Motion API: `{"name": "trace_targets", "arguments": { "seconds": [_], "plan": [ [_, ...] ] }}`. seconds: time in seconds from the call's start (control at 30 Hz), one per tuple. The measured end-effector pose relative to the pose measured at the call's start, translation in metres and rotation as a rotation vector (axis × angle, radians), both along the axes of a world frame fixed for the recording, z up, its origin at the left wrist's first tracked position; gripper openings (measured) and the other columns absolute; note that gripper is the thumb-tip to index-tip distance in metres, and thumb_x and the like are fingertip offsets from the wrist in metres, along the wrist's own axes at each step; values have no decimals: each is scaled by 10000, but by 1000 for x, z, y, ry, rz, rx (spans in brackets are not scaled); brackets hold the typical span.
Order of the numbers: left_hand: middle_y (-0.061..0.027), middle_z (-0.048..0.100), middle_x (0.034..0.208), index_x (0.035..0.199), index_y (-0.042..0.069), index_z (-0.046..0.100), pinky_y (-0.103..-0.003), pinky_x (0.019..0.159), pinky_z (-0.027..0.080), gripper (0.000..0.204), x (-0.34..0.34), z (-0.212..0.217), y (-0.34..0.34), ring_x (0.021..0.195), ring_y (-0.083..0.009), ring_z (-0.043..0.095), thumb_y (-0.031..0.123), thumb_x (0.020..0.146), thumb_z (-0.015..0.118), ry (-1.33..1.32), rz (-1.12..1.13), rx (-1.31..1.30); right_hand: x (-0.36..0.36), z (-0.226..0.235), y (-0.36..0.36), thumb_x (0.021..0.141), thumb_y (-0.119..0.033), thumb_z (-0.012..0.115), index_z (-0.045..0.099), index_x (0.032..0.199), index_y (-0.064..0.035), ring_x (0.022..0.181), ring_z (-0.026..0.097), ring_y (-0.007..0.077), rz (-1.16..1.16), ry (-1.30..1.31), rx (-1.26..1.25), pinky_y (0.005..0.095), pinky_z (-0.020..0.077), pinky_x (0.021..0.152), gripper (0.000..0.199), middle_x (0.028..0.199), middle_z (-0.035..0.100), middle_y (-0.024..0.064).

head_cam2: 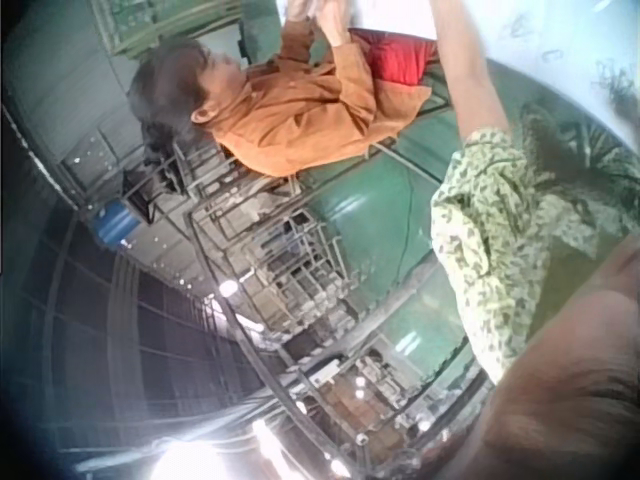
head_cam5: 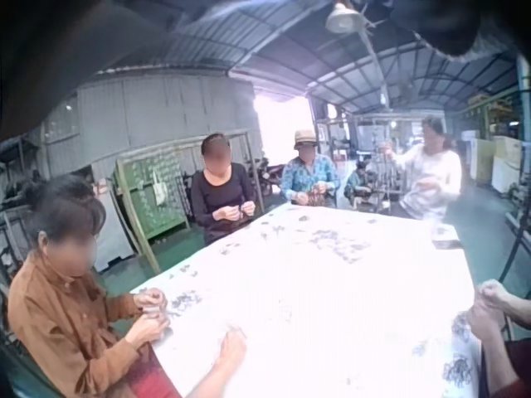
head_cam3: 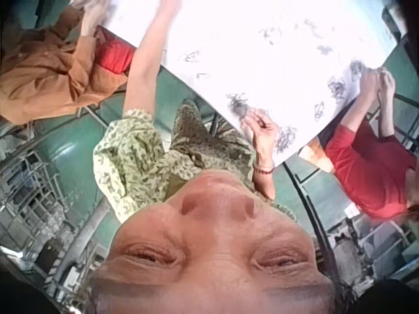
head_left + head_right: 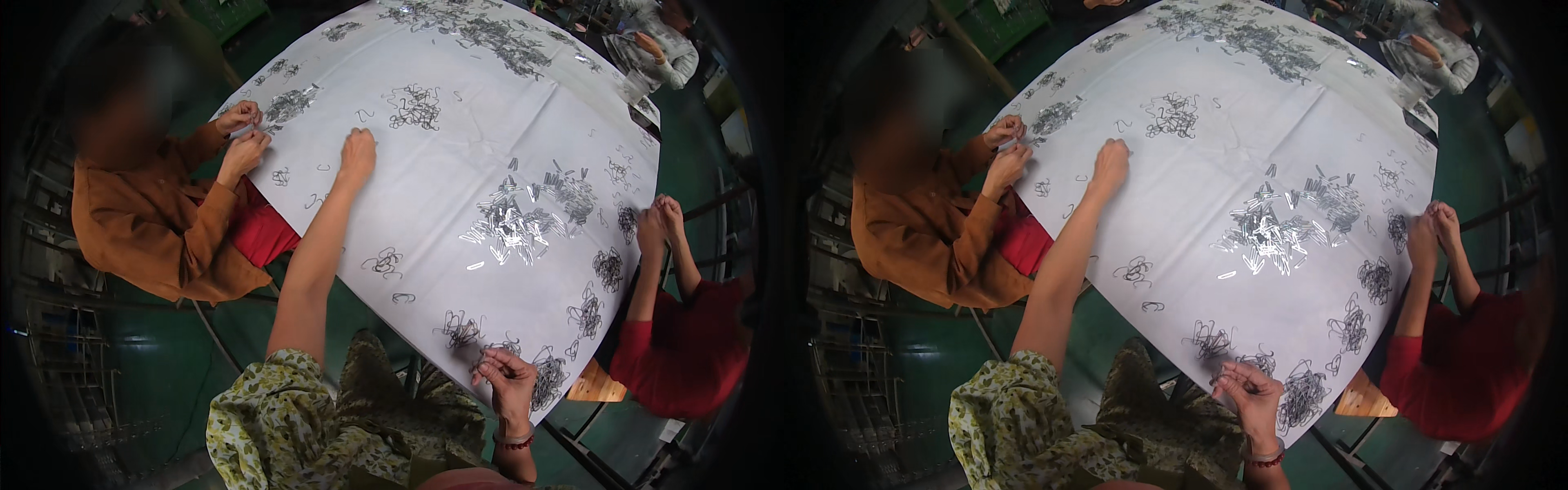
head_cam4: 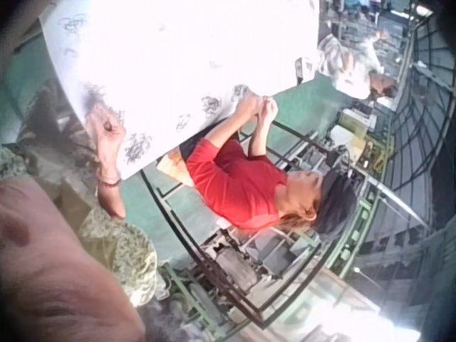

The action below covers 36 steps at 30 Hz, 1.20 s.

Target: The person sits at a table with two others and repeatedly picks up small wire pieces, bends them into loops, and places them onto a large white sheet. The hands work continuously with the wire components throughout the clip.

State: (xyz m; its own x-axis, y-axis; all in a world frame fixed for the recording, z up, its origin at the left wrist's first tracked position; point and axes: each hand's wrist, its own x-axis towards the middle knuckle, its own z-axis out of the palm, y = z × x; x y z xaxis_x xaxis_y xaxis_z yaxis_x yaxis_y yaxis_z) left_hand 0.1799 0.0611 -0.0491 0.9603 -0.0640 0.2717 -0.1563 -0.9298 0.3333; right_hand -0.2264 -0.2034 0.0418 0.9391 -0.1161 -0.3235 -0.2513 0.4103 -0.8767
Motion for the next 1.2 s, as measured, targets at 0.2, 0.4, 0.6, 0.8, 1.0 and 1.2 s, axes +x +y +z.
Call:
{"name": "trace_targets", "arguments": {
  "seconds": [0.2, 0.4, 0.6, 0.8, 1.0, 1.2],
  "plan": [
    [-154, 636, 851, 1001, -73, 590, -302, 650, 530, 156, -163, 63, -54, 679, -214, 657, 55, 913, 582, 292, -332, -611, -4, 7, 15, 847, 36, 653, 645, 1056, 99, 747, 646, 167, 6, 14, -170, 309, 537, 757, 219, 829, 681, 128],
    [-79, 643, 930, 981, -48, 610, -246, 690, 523, 128, -345, 118, -76, 785, -130, 644, 56, 907, 624, 606, -492, -1313, -16, -4, 30, 832, 41, 671, 651, 1070, 80, 753, 659, 149, -116, -139, -218, 240, 522, 712, 242, 898, 665, 108],
    [-76, 615, 995, 957, 0, 642, -271, 775, 504, 101, -391, 122, -70, 878, -144, 610, 28, 862, 660, 217, -588, -958, -41, 15, 51, 840, 78, 645, 651, 1049, 78, 764, 665, 159, -129, -278, -263, 245, 564, 689, 209, 971, 661, 120],
    [-88, 656, 977, 960, -7, 635, -279, 763, 504, 101, -409, 130, -70, 866, -150, 631, 56, 882, 647, 178, -500, -997, -52, 19, 59, 842, 70, 646, 643, 1104, 44, 835, 656, 146, -99, -391, -338, 266, 589, 692, 263, 958, 658, 104],
    [-108, 687, 960, 972, -42, 597, -269, 847, 501, 83, -410, 128, -57, 926, -133, 637, 27, 934, 571, 221, -396, -1177, -15, 24, 38, 848, 5, 661, 674, 1098, 6, 693, 618, 126, -15, -469, -653, 253, 515, 614, 250, 803, 655, 83],
    [-90, 682, 929, 969, -45, 601, -260, 799, 507, 73, -403, 115, -49, 880, -127, 640, -6, 908, 592, 263, -297, -1179, 120, -56, -12, 789, 80, 596, 684, 1016, 16, 923, 608, 270, 194, -633, -1302, 339, 518, 820, 251, 1022, 647, 145]
  ]
}}
